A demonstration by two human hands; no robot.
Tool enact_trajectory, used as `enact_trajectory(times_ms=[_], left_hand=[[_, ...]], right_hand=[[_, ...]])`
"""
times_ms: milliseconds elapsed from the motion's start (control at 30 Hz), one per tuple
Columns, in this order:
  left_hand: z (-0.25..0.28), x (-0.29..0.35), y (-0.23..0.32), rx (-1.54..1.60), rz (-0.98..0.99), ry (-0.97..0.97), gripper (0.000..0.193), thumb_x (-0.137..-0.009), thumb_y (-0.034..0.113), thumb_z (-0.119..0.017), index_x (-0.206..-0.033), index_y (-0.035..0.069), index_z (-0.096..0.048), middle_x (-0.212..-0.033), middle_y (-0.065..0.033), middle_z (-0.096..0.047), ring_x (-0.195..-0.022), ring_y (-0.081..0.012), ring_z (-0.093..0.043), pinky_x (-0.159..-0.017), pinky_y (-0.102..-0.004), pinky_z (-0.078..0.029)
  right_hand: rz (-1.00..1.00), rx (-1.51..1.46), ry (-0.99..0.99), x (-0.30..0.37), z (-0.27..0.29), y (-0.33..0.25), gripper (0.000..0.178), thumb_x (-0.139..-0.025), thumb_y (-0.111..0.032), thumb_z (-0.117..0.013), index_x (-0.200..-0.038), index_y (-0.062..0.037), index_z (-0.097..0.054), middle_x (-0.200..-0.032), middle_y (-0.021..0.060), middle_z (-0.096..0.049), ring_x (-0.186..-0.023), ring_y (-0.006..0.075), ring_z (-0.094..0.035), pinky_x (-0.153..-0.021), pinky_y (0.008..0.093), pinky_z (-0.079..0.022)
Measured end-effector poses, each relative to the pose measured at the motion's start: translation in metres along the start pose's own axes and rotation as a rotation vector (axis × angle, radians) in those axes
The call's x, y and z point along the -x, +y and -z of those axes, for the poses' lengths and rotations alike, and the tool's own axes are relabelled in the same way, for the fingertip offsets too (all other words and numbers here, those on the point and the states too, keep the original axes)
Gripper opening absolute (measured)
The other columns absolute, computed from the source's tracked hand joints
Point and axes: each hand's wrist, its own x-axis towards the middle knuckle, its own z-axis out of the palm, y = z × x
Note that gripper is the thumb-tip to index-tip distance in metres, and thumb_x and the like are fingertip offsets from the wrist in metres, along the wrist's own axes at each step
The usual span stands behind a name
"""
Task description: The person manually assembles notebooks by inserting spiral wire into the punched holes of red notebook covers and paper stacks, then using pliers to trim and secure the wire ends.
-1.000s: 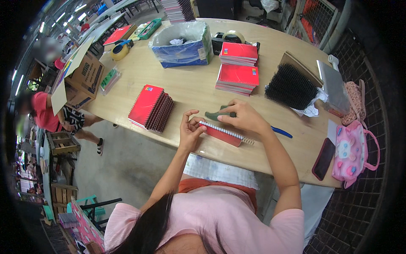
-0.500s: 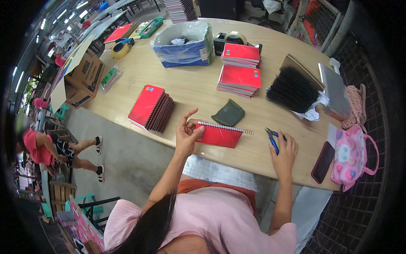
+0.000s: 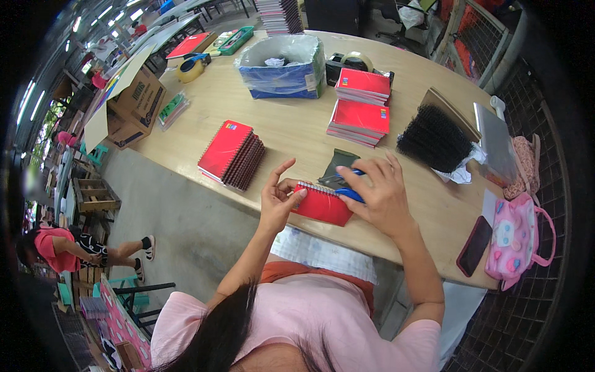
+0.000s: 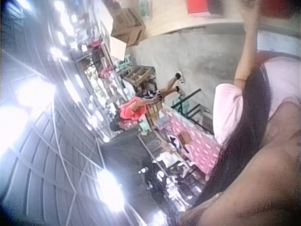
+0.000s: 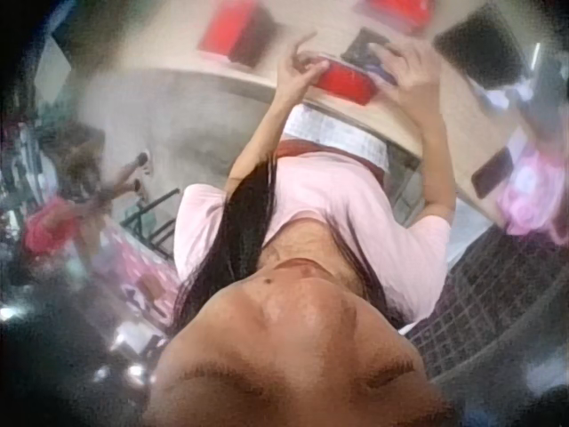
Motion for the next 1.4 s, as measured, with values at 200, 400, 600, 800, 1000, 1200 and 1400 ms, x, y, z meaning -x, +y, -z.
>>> enact_trajectory(times_ms=[200, 400, 600, 800, 1000, 1200, 1400], left_hand=[[-0.003, 0.001, 0.01, -0.01, 0.033, -0.005, 0.072, -0.086, -0.007, -0.069, -0.149, 0.004, -0.035, -0.098, -0.0123, -0.069, -0.088, -0.0111, -0.065, -0.077, -0.023, -0.055], [-0.001, -0.002, 0.012, 0.004, 0.072, -0.027, 0.074, -0.085, -0.005, -0.071, -0.149, 0.005, -0.036, -0.093, -0.0087, -0.069, -0.086, -0.0104, -0.065, -0.077, -0.0228, -0.054], [0.016, 0.014, -0.001, -0.286, -0.147, 0.139, 0.071, -0.084, 0.005, -0.077, -0.146, 0.008, -0.043, -0.086, -0.0022, -0.068, -0.082, -0.0085, -0.064, -0.074, -0.0257, -0.054], [-0.015, 0.014, 0.016, -0.293, -0.261, 0.159, 0.068, -0.083, 0.003, -0.071, -0.145, 0.013, -0.045, -0.084, -0.0055, -0.069, -0.081, -0.0136, -0.066, -0.077, -0.032, -0.054], [-0.002, 0.03, 0.026, -0.303, -0.387, 0.295, 0.059, -0.084, -0.001, -0.068, -0.14, 0.009, -0.05, -0.083, -0.0083, -0.068, -0.078, -0.0167, -0.067, -0.077, -0.0324, -0.054], [-0.023, 0.037, 0.027, -0.686, -1.03, 0.169, 0.037, -0.087, 0.003, -0.066, -0.123, 0.006, -0.059, -0.097, -0.0092, -0.067, -0.091, -0.03, -0.063, -0.088, -0.0431, -0.05], [-0.045, 0.044, 0.034, -0.519, -0.966, -0.243, 0.028, -0.082, 0.011, -0.07, -0.109, 0.01, -0.062, -0.095, -0.0081, -0.065, -0.101, -0.0376, -0.058, -0.094, -0.0497, -0.042]], right_hand=[[0.321, 0.165, 0.014, -0.033, -0.003, -0.008, 0.05, -0.067, -0.024, -0.08, -0.117, -0.0197, -0.07, -0.107, 0.0012, -0.061, -0.105, 0.0209, -0.058, -0.116, 0.0595, -0.028], [0.493, 0.224, 0.015, -0.045, -0.003, -0.004, 0.036, -0.077, -0.023, -0.068, -0.112, -0.0153, -0.07, -0.103, 0.0013, -0.061, -0.103, 0.0173, -0.059, -0.114, 0.0561, -0.031], [0.392, 0.136, -0.086, -0.046, -0.009, -0.028, 0.042, -0.079, -0.027, -0.073, -0.118, -0.0118, -0.069, -0.105, 0.0088, -0.062, -0.098, 0.0276, -0.06, -0.101, 0.053, -0.041], [0.004, -0.265, -0.229, -0.008, -0.013, -0.004, 0.039, -0.082, -0.009, -0.071, -0.121, -0.0047, -0.068, -0.101, 0.0159, -0.06, -0.092, 0.0326, -0.06, -0.084, 0.0408, -0.048], [0.307, -0.082, 0.002, -0.026, -0.021, -0.048, 0.04, -0.091, -0.02, -0.07, -0.121, 0.0057, -0.064, -0.104, 0.025, -0.065, -0.096, 0.0397, -0.062, -0.086, 0.0476, -0.05], [-0.734, -1.563, 0.359, 0.015, -0.059, -0.029, 0.045, -0.103, -0.038, -0.053, -0.115, 0.0042, -0.058, -0.092, 0.0084, -0.057, -0.072, 0.0197, -0.052, -0.062, 0.0314, -0.045], [-0.444, -1.146, 0.212, 0.035, -0.074, -0.009, 0.055, -0.091, -0.016, -0.071, -0.134, 0.0079, -0.045, -0.115, 0.0141, -0.06, -0.097, 0.0248, -0.059, -0.081, 0.0346, -0.053]])
